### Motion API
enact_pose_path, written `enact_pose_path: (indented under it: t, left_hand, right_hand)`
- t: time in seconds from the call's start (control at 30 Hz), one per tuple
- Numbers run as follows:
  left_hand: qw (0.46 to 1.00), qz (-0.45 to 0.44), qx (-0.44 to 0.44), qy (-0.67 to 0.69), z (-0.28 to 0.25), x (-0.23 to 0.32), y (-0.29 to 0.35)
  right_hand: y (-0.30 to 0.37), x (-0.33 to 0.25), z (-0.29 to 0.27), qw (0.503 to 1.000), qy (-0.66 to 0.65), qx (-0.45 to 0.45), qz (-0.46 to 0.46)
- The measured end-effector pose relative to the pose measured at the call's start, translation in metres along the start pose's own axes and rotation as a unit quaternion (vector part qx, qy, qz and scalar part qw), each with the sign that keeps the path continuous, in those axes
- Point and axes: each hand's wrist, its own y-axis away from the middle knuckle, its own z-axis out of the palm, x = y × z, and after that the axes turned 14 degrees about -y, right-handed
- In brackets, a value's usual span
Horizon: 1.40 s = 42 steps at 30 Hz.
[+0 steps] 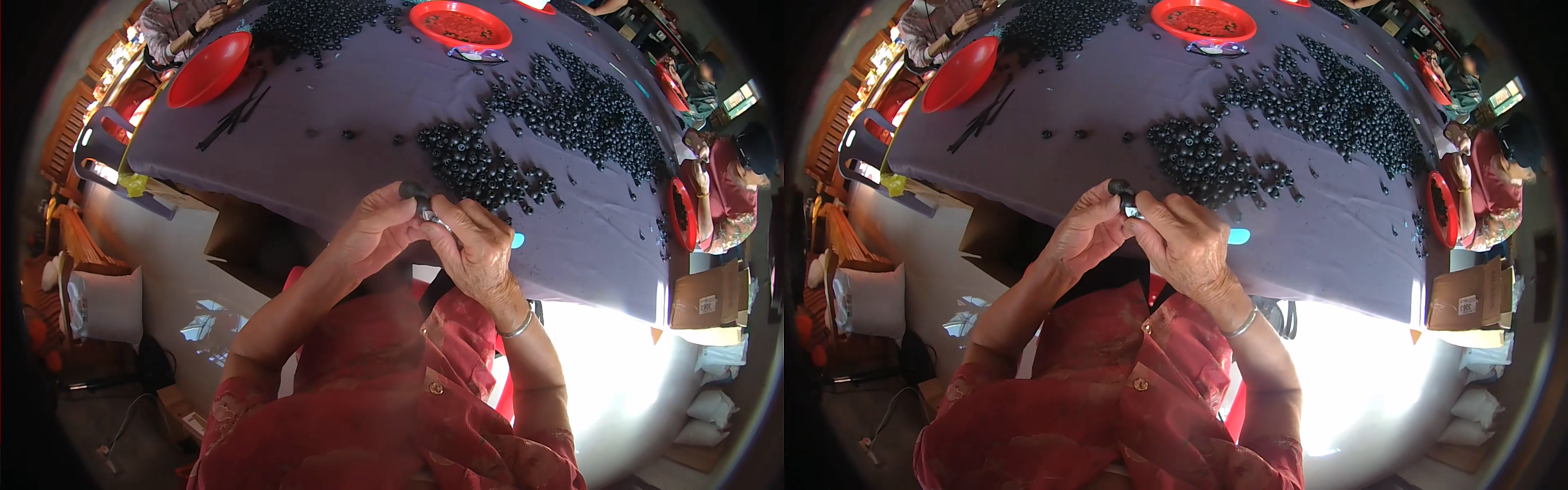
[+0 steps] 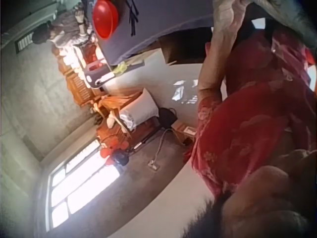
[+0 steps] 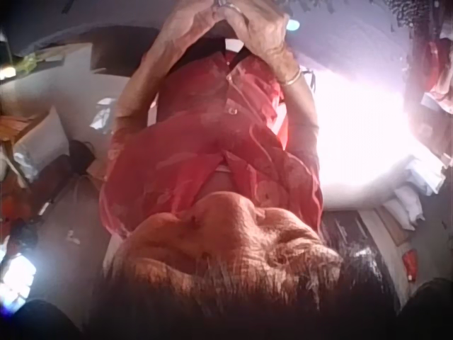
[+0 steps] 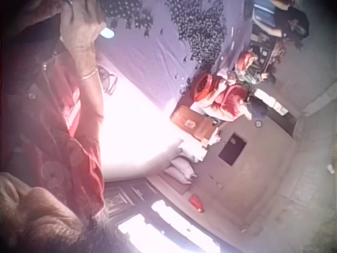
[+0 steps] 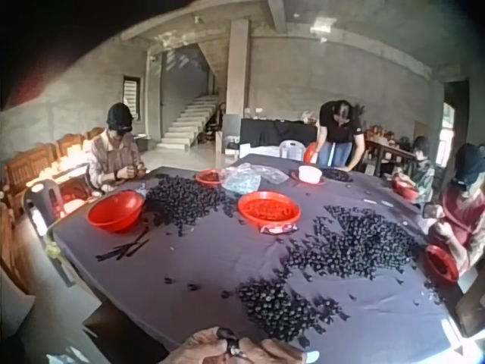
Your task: Sorting and inspecting small black plastic components at a large communal table.
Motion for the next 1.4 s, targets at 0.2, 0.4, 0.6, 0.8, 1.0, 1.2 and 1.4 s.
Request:
enact_pose_path:
  t: [0.2,0.4,0.6,0.8,1.0,1.2,1.4]
  left_hand:
    - [0.998,-0.020,0.045,-0.047,0.007,-0.004,0.000]
    - [0.996,-0.057,0.053,-0.035,0.005,-0.010,-0.003]
    - [0.989,-0.112,0.088,-0.048,0.006,-0.010,-0.005]
    - [0.990,-0.128,-0.059,0.009,-0.010,0.009,-0.005]
    - [0.757,-0.070,0.272,-0.590,-0.071,0.055,-0.013]
    - [0.592,-0.028,0.349,-0.726,-0.095,0.067,-0.033]
    - [0.627,0.111,0.391,-0.665,-0.068,0.054,-0.030]
  right_hand:
    - [-0.002,-0.003,0.001,0.991,-0.048,-0.005,0.125]
    - [-0.007,0.008,-0.021,0.927,-0.198,-0.022,0.317]
    - [-0.002,-0.003,-0.002,0.884,-0.330,0.004,0.330]
    - [-0.004,-0.001,-0.013,0.931,-0.240,-0.010,0.275]
    - [-0.003,0.033,-0.083,0.937,0.143,-0.124,0.294]
    - [0.034,0.051,-0.074,0.947,0.125,-0.100,0.278]
    - [0.026,0.044,-0.065,0.952,0.075,-0.065,0.291]
